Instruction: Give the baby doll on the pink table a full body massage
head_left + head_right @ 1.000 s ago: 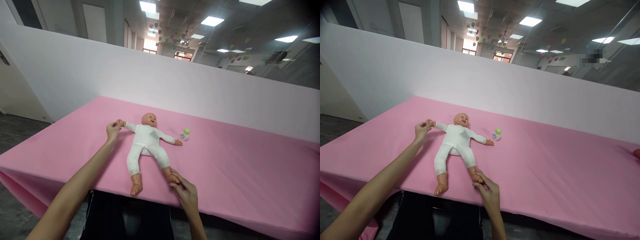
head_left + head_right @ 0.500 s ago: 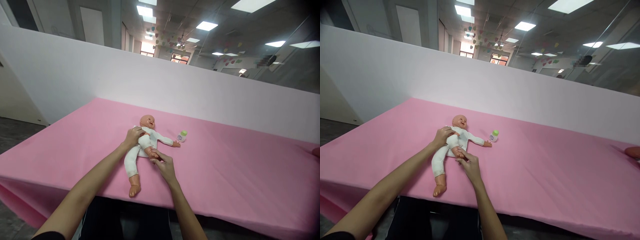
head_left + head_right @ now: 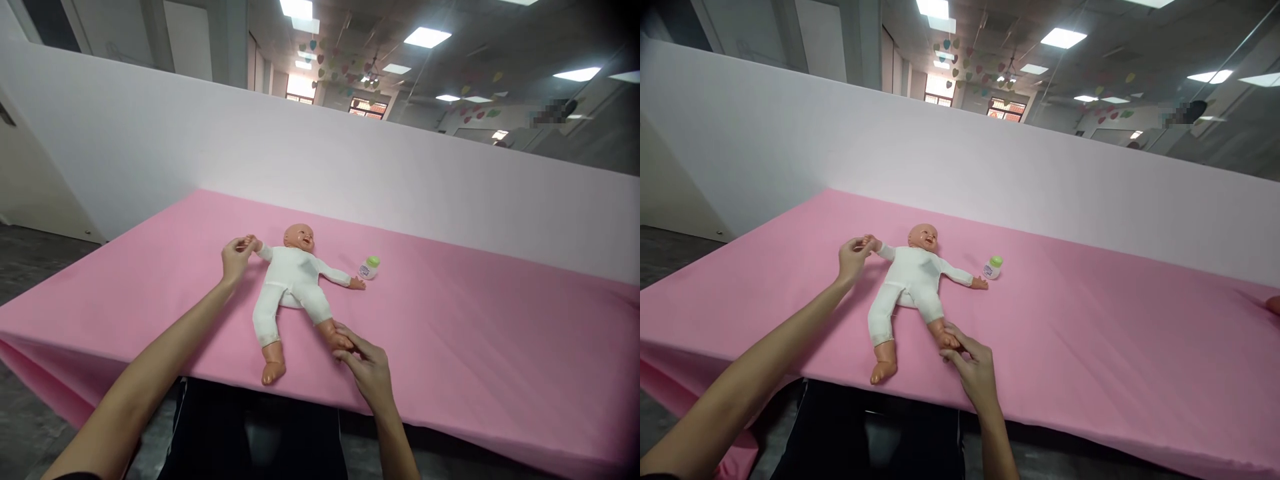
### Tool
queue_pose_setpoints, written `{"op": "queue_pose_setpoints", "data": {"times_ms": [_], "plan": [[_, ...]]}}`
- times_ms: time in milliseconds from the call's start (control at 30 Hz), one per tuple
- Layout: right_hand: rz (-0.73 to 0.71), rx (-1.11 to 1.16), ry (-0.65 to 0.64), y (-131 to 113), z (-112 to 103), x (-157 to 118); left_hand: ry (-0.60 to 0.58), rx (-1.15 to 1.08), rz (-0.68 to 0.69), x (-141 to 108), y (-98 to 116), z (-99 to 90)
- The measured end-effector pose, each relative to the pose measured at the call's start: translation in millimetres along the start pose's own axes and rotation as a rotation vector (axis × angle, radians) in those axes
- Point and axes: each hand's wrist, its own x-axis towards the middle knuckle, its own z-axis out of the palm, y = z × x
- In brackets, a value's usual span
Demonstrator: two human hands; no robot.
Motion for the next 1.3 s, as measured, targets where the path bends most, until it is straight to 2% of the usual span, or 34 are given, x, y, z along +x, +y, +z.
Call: {"op": "queue_pose_setpoints", "data": {"times_ms": [100, 200, 300, 400, 500, 567, 667, 800, 933, 1100, 1200, 1300], "plan": [[0.044, -0.005, 0.002, 21.2, -9.1, -21.1, 0.098, -0.094, -0.248, 5.4, -15.7, -23.2], [0.08, 0.011, -0.026, 37.6, -9.0, -34.0, 0.161, -0.157, -0.449, 4.8, -32.9, -35.6], [0.081, 0.023, -0.033, 43.7, -7.3, -37.5, 0.196, -0.196, -0.525, 3.2, -41.3, -38.1], [0.084, 0.004, -0.011, 42.3, -7.9, -33.9, 0.196, -0.07, -0.425, 3.8, -35.2, -34.2], [0.041, -0.037, 0.032, 35.7, -8.1, -24.1, 0.15, 0.11, -0.173, 3.5, -17.0, -23.8], [0.004, -0.051, 0.059, 28.4, -5.8, -14.2, 0.08, 0.16, 0.007, 0.8, -3.0, -12.6], [-0.014, -0.031, 0.069, 14.0, 2.5, 4.2, -0.032, 0.253, 0.188, -8.1, 12.3, 9.7], [-0.033, -0.003, 0.027, -2.6, 21.4, 29.4, -0.224, 0.49, 0.374, -26.0, 14.6, 39.8], [-0.043, 0.048, -0.013, -4.4, 44.4, 48.9, -0.353, 0.634, 0.473, -41.1, 2.8, 55.2], [-0.015, 0.094, -0.078, 6.5, 70.6, 60.7, -0.462, 0.669, 0.559, -44.7, -8.2, 51.7], [0.004, 0.126, -0.068, 9.0, 77.6, 61.2, -0.476, 0.67, 0.547, -44.5, -7.3, 49.7], [0.018, 0.135, -0.03, 7.3, 72.6, 56.4, -0.427, 0.614, 0.516, -46.3, -4.5, 50.5]]}}
